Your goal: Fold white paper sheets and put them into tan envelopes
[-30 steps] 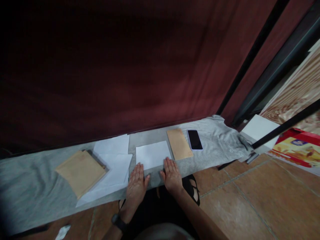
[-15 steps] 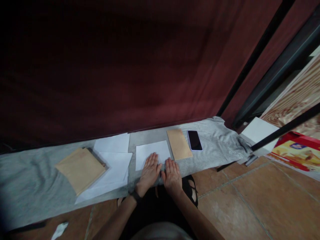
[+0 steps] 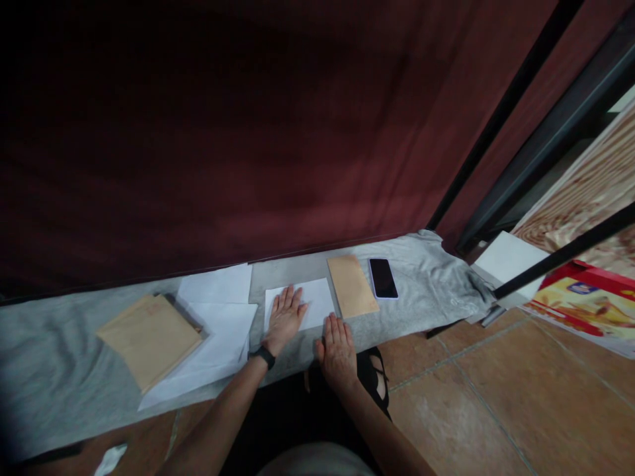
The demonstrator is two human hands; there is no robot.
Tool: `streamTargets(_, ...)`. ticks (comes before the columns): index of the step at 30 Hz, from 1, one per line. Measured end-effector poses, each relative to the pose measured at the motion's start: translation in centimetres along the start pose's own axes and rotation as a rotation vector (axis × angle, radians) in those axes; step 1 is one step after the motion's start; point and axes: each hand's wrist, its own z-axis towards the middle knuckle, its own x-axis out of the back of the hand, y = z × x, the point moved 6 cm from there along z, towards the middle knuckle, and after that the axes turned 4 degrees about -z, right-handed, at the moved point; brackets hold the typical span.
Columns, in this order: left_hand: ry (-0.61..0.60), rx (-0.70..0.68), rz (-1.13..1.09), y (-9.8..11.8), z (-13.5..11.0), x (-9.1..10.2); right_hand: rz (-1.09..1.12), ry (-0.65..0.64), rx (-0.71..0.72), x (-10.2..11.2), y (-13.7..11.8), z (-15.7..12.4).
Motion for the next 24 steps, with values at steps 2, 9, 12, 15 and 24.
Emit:
streamTargets(2,0.024,0.026,-0.003,-0.8,-0.3,0.2,0.007,0.006,0.003,-0.1,0.0,0.0)
streamTargets(9,0.076,0.097,-0.015,-2.2,-3.8,1.3,0.007,-0.006,0.007,-0.4,0.1,0.0)
streamTargets(12,0.091,0.041,-0.021,-1.1,-6.2,1.8,0.019,0.006,0.017,-0.3,0.1,-0.1)
streamTargets(15,0.066,-0.042,-0.032,0.8,-8.7,1.9,0.042,0.012,0.002,-0.1,0.2,0.0)
streamTargets(24,-0.028,-0.134,0.014,3.1,-10.6,2.4,0.186,-0.131,0.157,-0.1,-3.9,1.7)
